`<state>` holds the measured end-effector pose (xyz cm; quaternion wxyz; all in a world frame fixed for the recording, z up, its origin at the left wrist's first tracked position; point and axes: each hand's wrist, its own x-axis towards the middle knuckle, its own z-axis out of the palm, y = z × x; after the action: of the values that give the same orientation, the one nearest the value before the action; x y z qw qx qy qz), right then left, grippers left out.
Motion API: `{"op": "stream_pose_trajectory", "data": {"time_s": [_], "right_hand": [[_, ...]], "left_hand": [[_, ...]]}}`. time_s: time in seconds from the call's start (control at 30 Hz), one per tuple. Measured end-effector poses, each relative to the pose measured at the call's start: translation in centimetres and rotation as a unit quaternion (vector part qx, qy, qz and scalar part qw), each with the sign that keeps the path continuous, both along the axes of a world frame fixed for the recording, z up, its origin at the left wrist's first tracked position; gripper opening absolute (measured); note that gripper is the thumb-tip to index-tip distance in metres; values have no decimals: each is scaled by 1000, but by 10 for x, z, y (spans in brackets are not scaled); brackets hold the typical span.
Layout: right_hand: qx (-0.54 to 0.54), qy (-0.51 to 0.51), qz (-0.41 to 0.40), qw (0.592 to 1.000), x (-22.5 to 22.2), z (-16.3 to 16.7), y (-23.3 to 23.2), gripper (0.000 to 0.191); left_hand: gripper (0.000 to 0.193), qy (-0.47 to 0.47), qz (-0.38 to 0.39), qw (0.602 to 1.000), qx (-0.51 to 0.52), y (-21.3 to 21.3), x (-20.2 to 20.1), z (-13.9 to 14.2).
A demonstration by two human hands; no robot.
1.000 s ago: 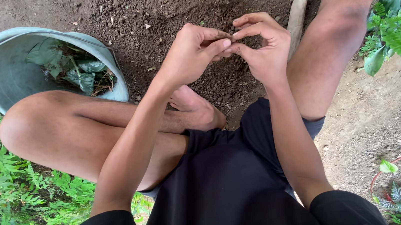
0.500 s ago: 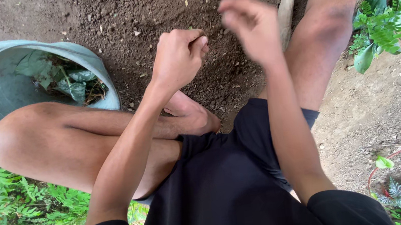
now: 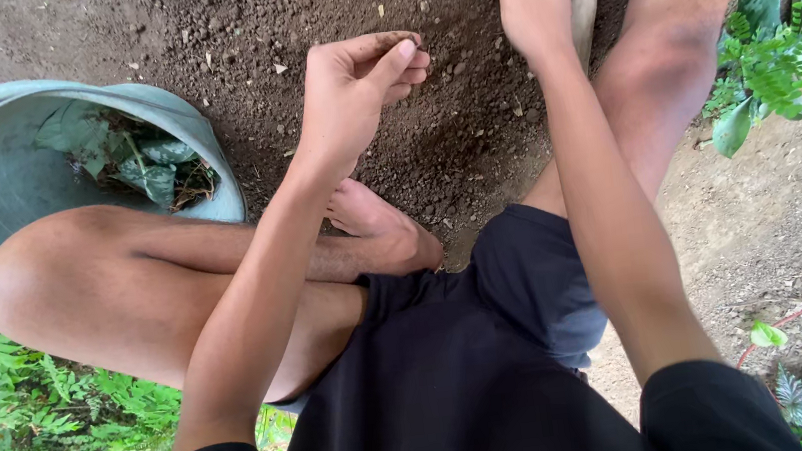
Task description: The person sits cross-legged on the ground and sifts through soil with both hands, picking out small debris and placing it into a nearby bucket. A hoe rests on the ground nearby.
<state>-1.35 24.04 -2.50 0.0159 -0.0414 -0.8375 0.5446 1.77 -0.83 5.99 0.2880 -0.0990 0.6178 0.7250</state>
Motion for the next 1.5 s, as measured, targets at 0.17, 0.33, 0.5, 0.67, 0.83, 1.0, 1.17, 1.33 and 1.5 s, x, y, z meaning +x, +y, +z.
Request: {"op": "stream_pose_trajectory", "data": {"time_s": [0.17, 0.33, 0.5, 0.67, 0.83, 1.0, 1.17, 1.33, 1.5], "right_hand": [[-36, -39, 34, 998, 77, 97, -36, 22], [-104, 26, -59, 992, 104, 113, -73, 27], [-75, 41, -90, 992, 105, 95, -73, 19], [-130, 18, -56, 990, 108, 88, -70, 25], [-62, 56, -1, 996, 107, 90, -65, 28], [-5, 95, 31, 995, 106, 94, -63, 26], [0, 75, 42, 996, 107, 93, -66, 22], [-17, 65, 32, 997, 110, 86, -61, 18], [-84, 79, 2, 993, 116, 77, -60, 16]], "left_hand": [[30, -76, 11, 990, 115, 2, 9, 4], [30, -96, 4, 982, 165, 5, 23, 11], [29, -45, 7, 992, 120, 10, 29, 8], [23, -7, 34, 996, 85, 12, 28, -1], [19, 19, 0, 998, 57, 8, 24, -4], [23, 24, -67, 997, 18, -1, 17, 1], [18, 79, -136, 985, -65, -5, 9, 4], [17, 118, -150, 975, -113, 1, 11, 10], [15, 112, -156, 974, -123, 0, 12, 18]]}}
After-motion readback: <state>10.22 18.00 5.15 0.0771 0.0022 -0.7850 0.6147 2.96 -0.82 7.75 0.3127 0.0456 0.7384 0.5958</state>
